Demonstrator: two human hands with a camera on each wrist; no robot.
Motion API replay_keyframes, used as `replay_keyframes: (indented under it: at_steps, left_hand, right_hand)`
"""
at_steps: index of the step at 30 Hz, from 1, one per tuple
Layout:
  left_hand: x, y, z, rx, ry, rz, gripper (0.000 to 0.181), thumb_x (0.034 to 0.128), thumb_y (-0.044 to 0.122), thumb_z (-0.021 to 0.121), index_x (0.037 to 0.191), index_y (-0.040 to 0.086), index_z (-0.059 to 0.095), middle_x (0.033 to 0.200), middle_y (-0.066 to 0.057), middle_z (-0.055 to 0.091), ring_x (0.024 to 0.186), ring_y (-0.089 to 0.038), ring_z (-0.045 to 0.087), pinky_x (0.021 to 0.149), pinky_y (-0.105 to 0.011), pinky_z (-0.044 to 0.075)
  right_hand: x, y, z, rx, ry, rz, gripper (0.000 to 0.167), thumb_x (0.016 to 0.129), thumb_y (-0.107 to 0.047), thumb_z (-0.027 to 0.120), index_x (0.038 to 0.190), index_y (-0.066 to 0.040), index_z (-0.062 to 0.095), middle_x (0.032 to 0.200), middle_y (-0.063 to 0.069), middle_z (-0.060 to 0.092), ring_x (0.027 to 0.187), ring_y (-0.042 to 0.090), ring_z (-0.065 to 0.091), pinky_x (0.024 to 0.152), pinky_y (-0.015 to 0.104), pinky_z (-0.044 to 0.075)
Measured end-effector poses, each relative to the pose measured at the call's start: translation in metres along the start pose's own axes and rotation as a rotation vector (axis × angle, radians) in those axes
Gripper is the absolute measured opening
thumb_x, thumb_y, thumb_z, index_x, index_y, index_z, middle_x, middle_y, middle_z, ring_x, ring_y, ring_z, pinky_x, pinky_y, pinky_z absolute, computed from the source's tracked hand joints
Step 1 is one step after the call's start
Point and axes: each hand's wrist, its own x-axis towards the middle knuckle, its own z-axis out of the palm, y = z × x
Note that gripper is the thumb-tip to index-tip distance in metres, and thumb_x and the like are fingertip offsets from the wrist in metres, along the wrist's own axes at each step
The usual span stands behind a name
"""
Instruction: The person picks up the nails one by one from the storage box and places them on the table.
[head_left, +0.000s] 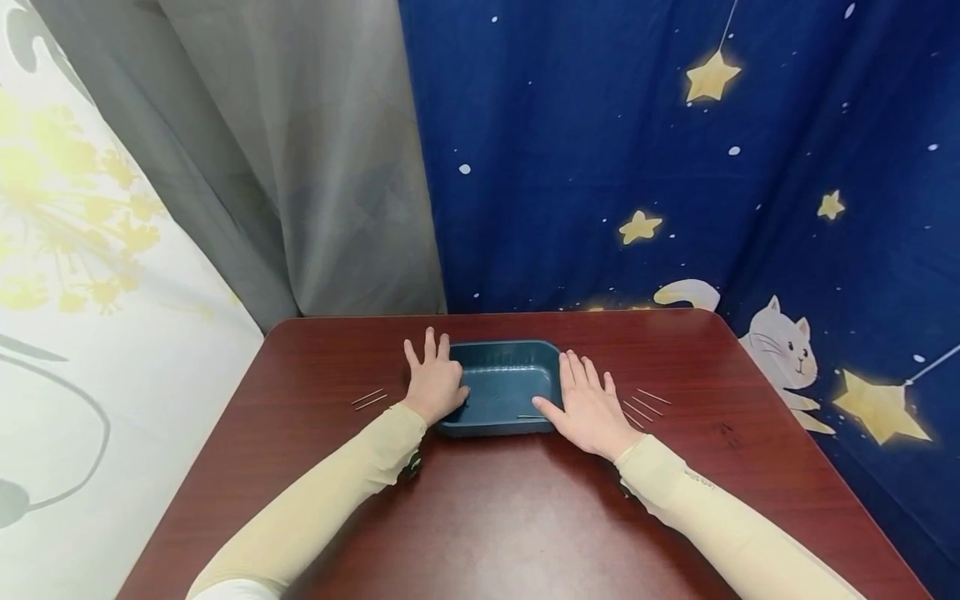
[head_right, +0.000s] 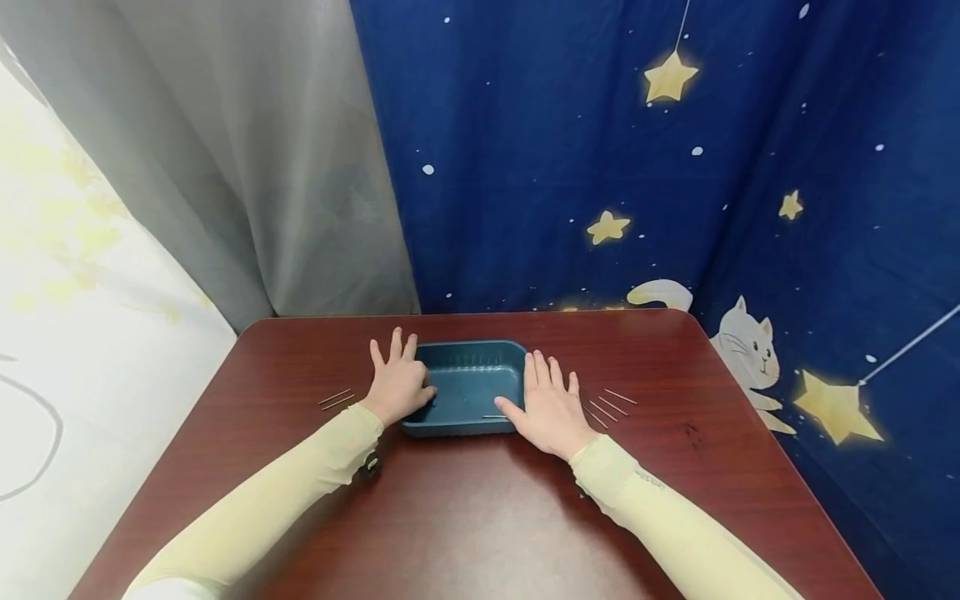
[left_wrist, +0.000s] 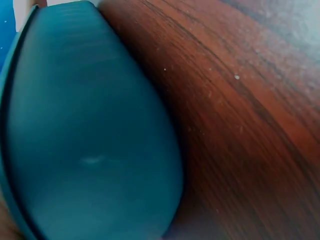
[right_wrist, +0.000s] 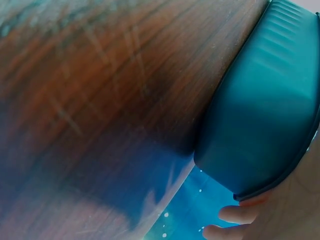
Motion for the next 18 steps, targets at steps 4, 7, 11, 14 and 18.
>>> replay_keyframes:
  at_steps: [4,7,11,14,18]
  left_hand:
    - [0.0029,0.003,0.0027,0.056,-0.022,-0.026,0.031,0.0842,0.045,0.079,0.063,0.025,0.069,0.159,-0.026,0.029,0.15,-0.049,0.003,0.106,-0.079,0.002]
    - [0.0029,0.0041,0.0018,0.058,-0.033,-0.043,0.028,0.0824,0.045,0.08,0.065,0.025,0.071,0.161,-0.024,0.026,0.15,-0.048,0.002,0.105,-0.079,0.001]
    - [0.0035,0.0061,0.0011,0.034,-0.059,-0.055,0.026,0.0815,0.042,0.081,0.065,0.025,0.069,0.162,-0.025,0.022,0.15,-0.048,0.001,0.104,-0.08,-0.001]
    - [0.004,0.007,0.002,0.011,-0.088,-0.062,0.027,0.0806,0.037,0.081,0.062,0.025,0.065,0.163,-0.026,0.017,0.15,-0.048,-0.002,0.104,-0.08,-0.002]
    - [0.0032,0.0059,0.0043,-0.016,-0.11,-0.057,0.027,0.0785,0.026,0.08,0.058,0.026,0.062,0.164,-0.027,0.012,0.15,-0.047,-0.006,0.105,-0.08,-0.001]
  right_hand:
    - [0.0004,0.0011,-0.0002,0.009,-0.004,0.004,0.102,0.093,-0.078,0.035,0.16,-0.003,0.018,0.165,0.016,0.02,0.149,0.04,0.019,0.111,0.069,0.017]
    - [0.0013,0.0007,-0.0011,0.012,0.006,0.003,0.101,0.094,-0.076,0.037,0.16,-0.003,0.019,0.164,0.016,0.021,0.149,0.04,0.02,0.111,0.069,0.017]
    - [0.0017,0.0002,-0.0022,0.007,0.001,0.002,0.1,0.094,-0.075,0.038,0.16,-0.003,0.018,0.164,0.017,0.021,0.148,0.04,0.02,0.111,0.069,0.018]
    - [0.0009,-0.0006,-0.0029,0.009,-0.01,0.003,0.1,0.094,-0.075,0.038,0.16,-0.002,0.017,0.164,0.017,0.021,0.148,0.041,0.02,0.111,0.069,0.018]
    - [-0.001,-0.002,-0.0026,0.016,-0.011,-0.002,0.101,0.094,-0.075,0.038,0.16,-0.002,0.018,0.164,0.018,0.023,0.148,0.042,0.022,0.111,0.069,0.019]
